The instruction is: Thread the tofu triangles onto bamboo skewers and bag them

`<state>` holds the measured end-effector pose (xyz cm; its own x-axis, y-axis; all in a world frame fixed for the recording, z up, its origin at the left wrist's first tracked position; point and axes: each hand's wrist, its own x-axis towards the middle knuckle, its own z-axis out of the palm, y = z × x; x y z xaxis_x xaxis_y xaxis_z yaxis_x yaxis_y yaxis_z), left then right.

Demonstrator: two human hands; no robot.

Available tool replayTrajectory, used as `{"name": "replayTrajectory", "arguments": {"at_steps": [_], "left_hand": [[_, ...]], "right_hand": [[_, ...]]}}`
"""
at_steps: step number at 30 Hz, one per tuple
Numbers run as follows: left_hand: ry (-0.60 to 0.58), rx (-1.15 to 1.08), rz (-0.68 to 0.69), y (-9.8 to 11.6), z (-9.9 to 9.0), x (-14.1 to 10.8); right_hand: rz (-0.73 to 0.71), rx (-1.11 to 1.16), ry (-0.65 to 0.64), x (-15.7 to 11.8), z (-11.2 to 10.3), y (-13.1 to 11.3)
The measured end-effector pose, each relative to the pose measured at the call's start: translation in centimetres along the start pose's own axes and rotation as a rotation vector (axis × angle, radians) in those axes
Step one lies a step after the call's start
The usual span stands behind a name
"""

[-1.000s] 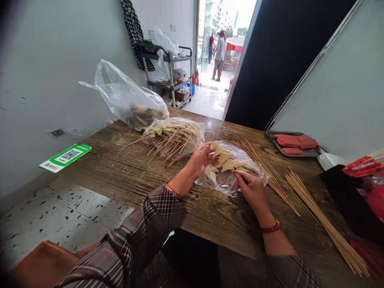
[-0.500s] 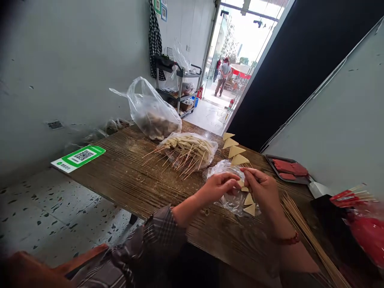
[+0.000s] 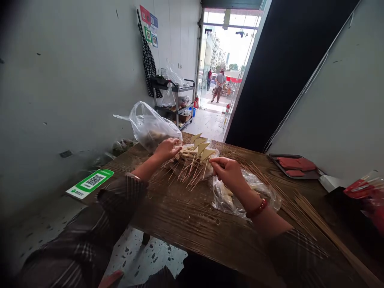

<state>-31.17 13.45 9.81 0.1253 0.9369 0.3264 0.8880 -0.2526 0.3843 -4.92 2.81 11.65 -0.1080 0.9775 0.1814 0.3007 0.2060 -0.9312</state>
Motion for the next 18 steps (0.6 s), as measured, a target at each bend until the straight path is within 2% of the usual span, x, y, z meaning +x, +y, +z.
{"name": "replayTrajectory", "arguments": {"at_steps": [3, 8, 12, 18], "left_hand": [[-0.090, 0.170, -0.059, -1.3, 1.2, 1.1], [-0.123, 0.167, -0.155, -2.2, 2.8, 1.9], [-0.076, 0.122, -0.182, -3.0, 3.2, 2.8], [0.060, -0.018, -0.143, -3.6, 2.1, 3.8]], "right_hand": [[0.005, -0.040, -0.007, 0.5, 1.0, 0.1], [0.072, 0.042, -0.057, 0.8, 1.2, 0.3], [0.135, 0.122, -0.109, 0.7, 1.3, 0.6], [0.204, 0.180, -0.222, 0.9, 2.5, 1.2]]}}
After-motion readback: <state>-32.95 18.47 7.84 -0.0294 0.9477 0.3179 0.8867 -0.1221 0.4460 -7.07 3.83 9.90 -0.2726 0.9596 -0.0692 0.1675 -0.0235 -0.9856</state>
